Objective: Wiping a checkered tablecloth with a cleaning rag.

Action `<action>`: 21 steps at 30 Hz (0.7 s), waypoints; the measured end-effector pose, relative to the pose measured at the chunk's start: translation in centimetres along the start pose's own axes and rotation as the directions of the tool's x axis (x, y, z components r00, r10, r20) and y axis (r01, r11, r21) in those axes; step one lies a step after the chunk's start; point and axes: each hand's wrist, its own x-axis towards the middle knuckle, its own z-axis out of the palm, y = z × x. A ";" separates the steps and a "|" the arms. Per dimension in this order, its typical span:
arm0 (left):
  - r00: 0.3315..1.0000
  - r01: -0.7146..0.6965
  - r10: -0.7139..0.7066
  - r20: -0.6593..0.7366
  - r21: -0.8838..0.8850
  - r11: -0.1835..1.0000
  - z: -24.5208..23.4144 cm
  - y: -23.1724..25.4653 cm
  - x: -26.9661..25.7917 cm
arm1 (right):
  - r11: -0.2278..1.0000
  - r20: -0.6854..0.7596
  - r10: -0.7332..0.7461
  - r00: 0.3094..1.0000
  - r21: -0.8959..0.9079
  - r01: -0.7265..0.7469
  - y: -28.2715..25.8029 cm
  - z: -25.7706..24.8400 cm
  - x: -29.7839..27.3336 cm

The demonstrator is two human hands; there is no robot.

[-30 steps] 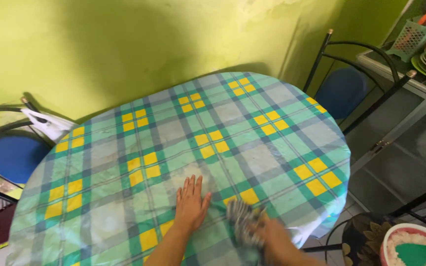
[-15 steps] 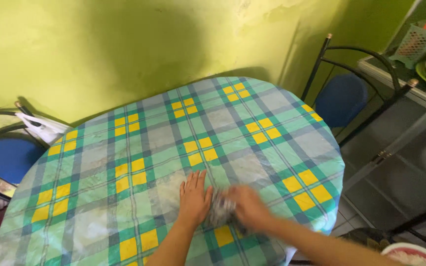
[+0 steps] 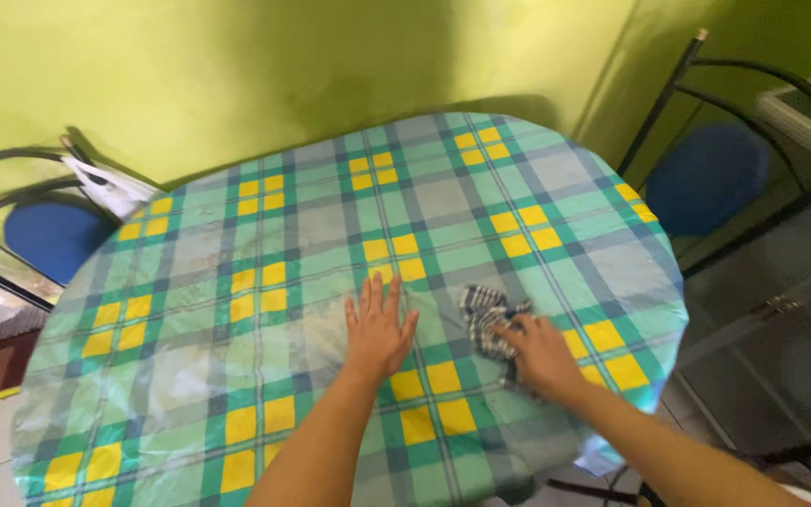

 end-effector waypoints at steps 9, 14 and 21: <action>0.995 -0.043 0.030 0.093 0.141 0.989 3.0 1.7 0.1 | 0.944 -0.246 -0.206 0.947 0.206 0.259 -5.4 4.5 -10.9; 0.986 -0.022 0.000 0.166 0.128 0.991 2.8 3.8 0.8 | 0.832 0.523 0.125 0.843 0.408 -0.376 -7.1 17.0 -12.4; 0.992 -0.086 0.079 0.101 0.071 0.994 2.2 5.3 2.2 | 0.628 -0.091 -0.208 0.974 0.750 0.205 -3.2 3.6 -4.5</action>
